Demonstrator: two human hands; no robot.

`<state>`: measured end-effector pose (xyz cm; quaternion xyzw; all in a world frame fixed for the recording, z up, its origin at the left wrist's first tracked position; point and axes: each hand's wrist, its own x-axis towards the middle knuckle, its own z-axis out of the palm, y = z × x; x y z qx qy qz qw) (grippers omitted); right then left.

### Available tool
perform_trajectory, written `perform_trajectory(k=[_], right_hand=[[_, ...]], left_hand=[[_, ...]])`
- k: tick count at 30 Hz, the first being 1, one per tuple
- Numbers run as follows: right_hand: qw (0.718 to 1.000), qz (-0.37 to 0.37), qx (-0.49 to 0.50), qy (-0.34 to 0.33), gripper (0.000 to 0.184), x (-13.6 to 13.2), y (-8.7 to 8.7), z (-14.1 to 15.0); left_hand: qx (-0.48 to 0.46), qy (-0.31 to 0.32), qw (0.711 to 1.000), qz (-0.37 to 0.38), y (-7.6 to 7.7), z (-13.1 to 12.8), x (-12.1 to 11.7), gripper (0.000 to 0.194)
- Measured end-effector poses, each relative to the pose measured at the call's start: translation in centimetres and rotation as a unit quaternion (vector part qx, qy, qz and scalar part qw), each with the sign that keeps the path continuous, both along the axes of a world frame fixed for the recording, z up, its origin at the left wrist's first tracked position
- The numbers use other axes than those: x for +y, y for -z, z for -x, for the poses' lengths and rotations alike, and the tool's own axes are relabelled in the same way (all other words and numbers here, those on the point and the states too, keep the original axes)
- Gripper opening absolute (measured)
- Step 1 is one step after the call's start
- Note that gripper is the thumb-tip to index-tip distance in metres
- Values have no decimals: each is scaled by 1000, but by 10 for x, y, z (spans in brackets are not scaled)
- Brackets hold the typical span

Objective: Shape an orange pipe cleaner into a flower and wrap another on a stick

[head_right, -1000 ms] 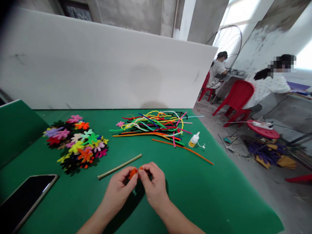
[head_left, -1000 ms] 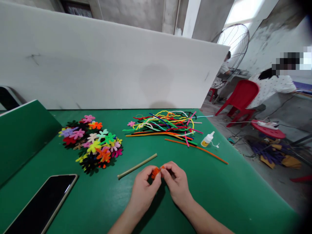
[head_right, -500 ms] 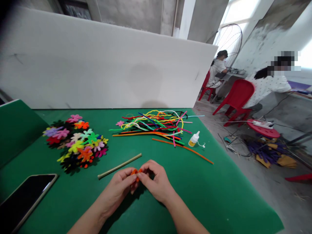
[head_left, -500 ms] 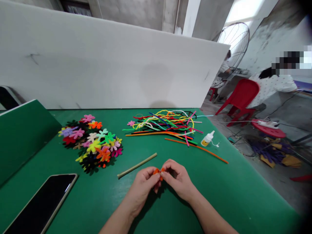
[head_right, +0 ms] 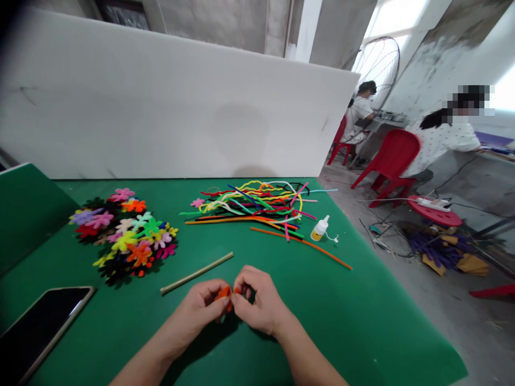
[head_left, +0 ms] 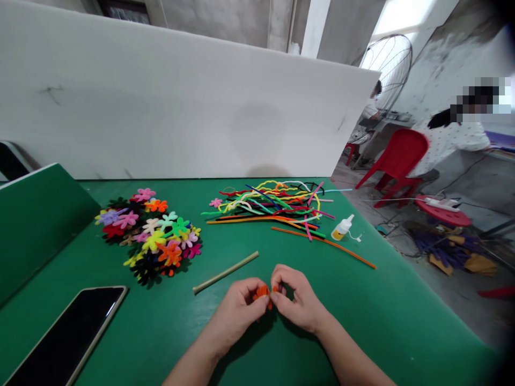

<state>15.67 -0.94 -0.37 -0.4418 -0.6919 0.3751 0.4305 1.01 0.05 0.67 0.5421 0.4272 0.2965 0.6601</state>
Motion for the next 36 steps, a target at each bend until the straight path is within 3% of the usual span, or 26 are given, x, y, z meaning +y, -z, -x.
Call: perform_trajectory(k=[8, 16, 20, 25, 28, 31, 36], right_hand=[[999, 10, -25, -43, 15, -2, -4, 0], [999, 8, -9, -41, 12, -2, -1, -2], [992, -27, -103, -61, 11, -4, -4, -4], [960, -109, -248, -69, 6, -3, -13, -4], [970, -94, -210, -72, 7, -2, -11, -2], [992, -31, -114, -44, 9, -2, -5, 0], [996, 83, 20, 11, 11, -1, 4, 5]], left_hand=[[-21, 43, 997, 62, 7, 5, 2, 10], [-30, 41, 998, 46, 6, 6, 3, 9], [20, 54, 997, 42, 5, 6, 4, 7], [78, 69, 994, -13, 0, 9, 7, 6], [79, 76, 993, -35, -2, 11, 8, 8], [90, 69, 991, -74, -3, 10, 7, 12], [168, 46, 959, -224, 1, 5, 5, 12]])
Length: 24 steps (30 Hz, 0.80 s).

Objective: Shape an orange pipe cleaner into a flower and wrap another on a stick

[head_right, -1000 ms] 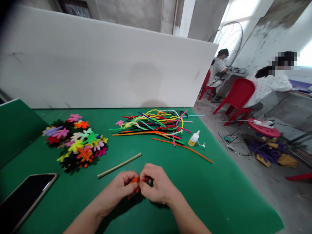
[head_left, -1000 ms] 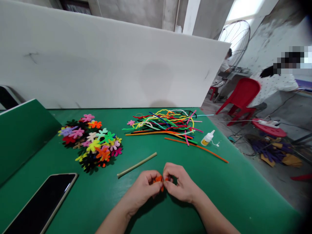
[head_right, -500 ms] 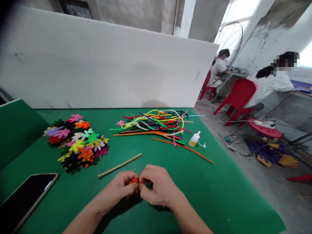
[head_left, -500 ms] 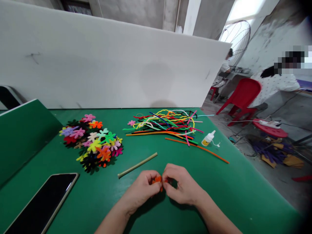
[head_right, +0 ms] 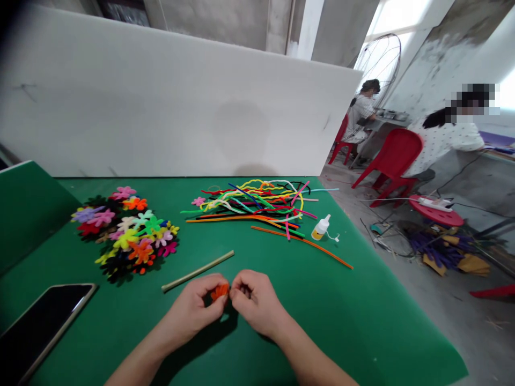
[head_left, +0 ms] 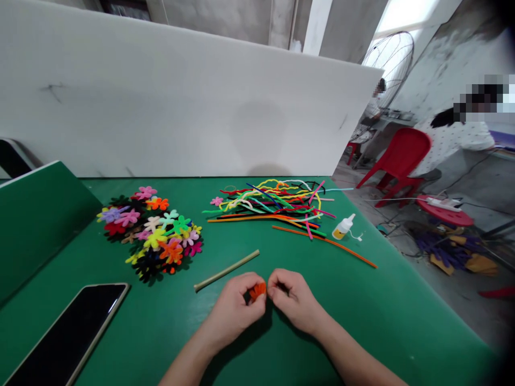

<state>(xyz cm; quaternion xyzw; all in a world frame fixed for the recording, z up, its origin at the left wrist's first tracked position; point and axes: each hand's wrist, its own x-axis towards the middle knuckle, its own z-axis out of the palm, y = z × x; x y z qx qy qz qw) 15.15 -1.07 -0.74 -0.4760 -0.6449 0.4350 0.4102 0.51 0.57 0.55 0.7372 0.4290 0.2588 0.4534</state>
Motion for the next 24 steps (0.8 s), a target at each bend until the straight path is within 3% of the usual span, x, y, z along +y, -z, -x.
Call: perform_trajectory(k=[4, 7, 10, 13, 16, 20, 24], right_hand=[[985, 120, 122, 23, 10, 4, 6, 5], [947, 236, 214, 32, 8, 6, 11, 7], [918, 296, 264, 16, 6, 8, 13, 8], [934, 260, 243, 1, 8, 8, 10, 7], [982, 122, 143, -2, 8, 7, 2, 2], [998, -60, 18, -19, 16, 3, -4, -6], [984, -169, -51, -37, 16, 1, -5, -11]], left_hand=[[71, 3, 985, -158, 4, -2, -2, 14], [112, 15, 953, -282, 7, -3, -4, 16], [110, 11, 942, -316, 9, -5, -6, 17], [57, -35, 976, -206, 7, -7, -5, 15], [-46, -87, 995, 4, 5, -6, -3, 13], [-202, -104, 947, 226, 4, -3, -1, 13], [-287, -80, 894, 336, 7, -1, -2, 14]])
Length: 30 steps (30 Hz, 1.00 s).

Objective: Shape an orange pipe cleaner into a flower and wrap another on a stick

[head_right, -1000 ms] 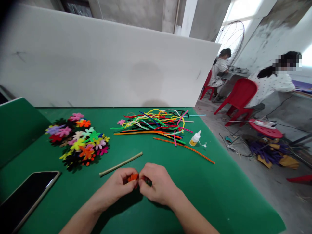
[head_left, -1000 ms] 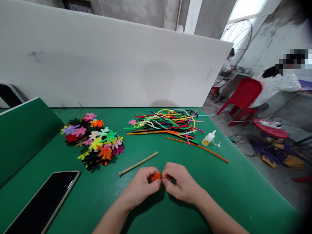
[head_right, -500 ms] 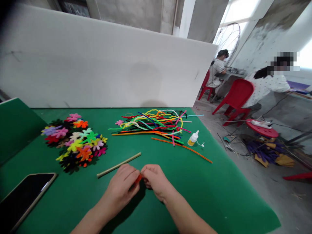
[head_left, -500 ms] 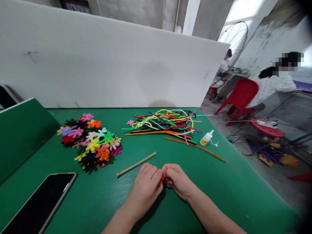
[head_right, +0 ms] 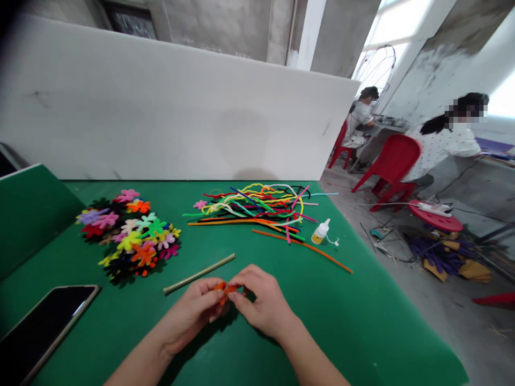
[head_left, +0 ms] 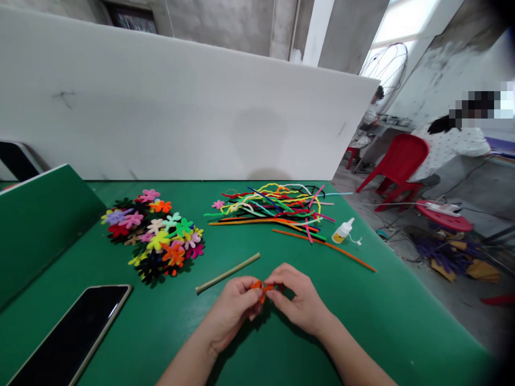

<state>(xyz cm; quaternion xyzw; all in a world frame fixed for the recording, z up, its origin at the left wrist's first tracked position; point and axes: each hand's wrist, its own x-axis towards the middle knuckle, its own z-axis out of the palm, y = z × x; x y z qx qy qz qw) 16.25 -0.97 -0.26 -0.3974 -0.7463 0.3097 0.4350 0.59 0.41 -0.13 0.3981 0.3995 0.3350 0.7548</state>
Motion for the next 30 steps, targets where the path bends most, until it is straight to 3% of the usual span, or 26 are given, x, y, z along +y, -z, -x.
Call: perform_trajectory(k=[6, 11, 16, 18, 20, 22, 24, 27, 30], right_hand=[[995, -39, -96, -10, 13, 0, -5, -1], [996, 29, -80, 29, 14, -2, -4, 1], [977, 207, 39, 47, 21, 0, 5, 7], [948, 294, 115, 45, 22, 1, 9, 10], [902, 386, 189, 41, 22, 3, 10, 14], [863, 440, 244, 30, 24, 5, 10, 17], [849, 452, 273, 21, 27, 7, 8, 18], [864, 421, 273, 33, 32, 9, 5, 15], [899, 364, 240, 41, 34, 9, 4, 11]], left_hand=[[-9, 28, 1000, 11, -2, 0, -1, 15], [137, 18, 982, -132, -6, 0, 0, 10], [292, 30, 888, -353, -3, -2, -2, 13], [329, 34, 846, -418, -1, -3, -3, 14], [345, 28, 823, -451, 0, -4, -3, 15], [341, 4, 834, -435, 1, -5, -3, 14], [307, -20, 879, -365, 0, -5, -1, 13], [227, -39, 942, -242, -1, -3, 2, 12], [183, -44, 964, -189, -2, -2, 3, 13]])
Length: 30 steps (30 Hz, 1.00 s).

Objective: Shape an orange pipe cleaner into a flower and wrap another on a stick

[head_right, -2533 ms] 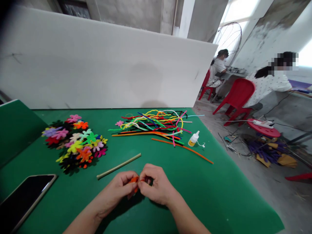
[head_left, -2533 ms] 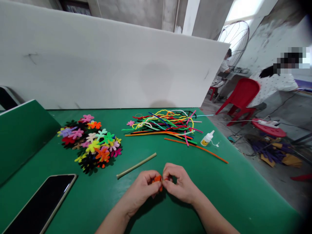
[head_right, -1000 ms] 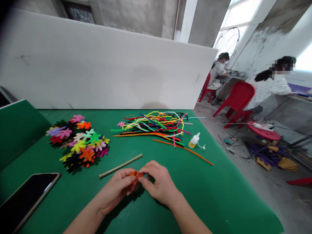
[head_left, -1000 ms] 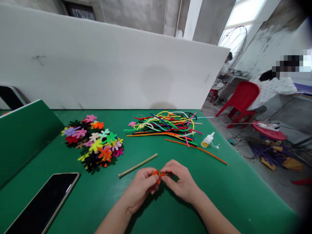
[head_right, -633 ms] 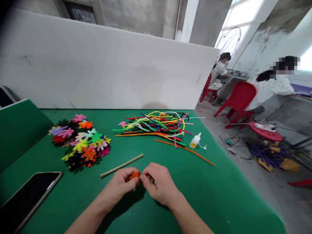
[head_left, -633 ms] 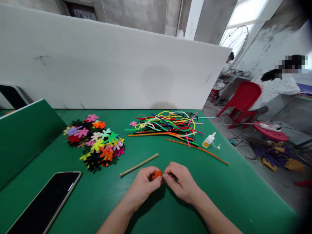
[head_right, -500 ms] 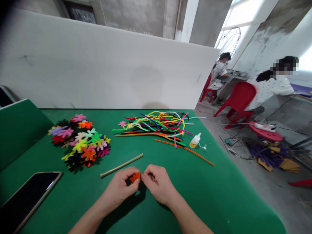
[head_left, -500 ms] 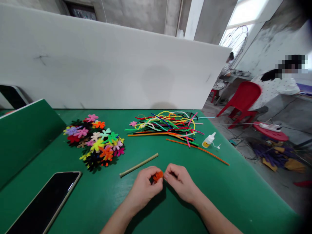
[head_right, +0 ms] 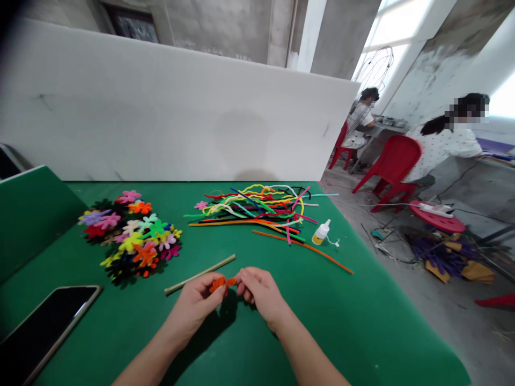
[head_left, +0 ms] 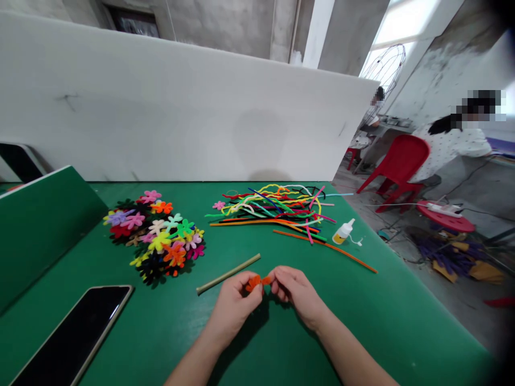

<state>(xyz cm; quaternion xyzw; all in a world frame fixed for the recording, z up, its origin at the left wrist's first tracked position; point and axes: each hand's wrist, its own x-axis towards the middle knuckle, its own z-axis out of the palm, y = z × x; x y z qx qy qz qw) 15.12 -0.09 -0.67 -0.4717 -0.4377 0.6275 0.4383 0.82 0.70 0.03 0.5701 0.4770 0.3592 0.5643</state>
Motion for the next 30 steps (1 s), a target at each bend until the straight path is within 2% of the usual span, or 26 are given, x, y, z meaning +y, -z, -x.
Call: perform_trajectory(k=[5, 10, 17, 22, 25, 30], right_hand=[[987, -113, -110, -10, 24, -3, -1, 1], [975, -123, -187, 7, 19, -2, -4, 5], [976, -147, -163, 0, 23, 3, -9, 9], [988, -126, -94, 11, 27, 2, 0, 9], [991, -108, -74, 21, 28, 1, 4, 7], [983, -151, -104, 18, 21, 0, 2, 7]], left_hand=[[8, 14, 1000, 0, -2, -2, -3, 14], [50, 0, 998, -49, -4, -5, -4, 11], [-48, -40, 997, 37, 0, 1, 0, 20], [-83, -57, 993, 60, -2, 2, 0, 19], [-74, -49, 995, 56, -4, 1, -1, 17], [-79, -21, 994, 69, -1, -1, -2, 17]])
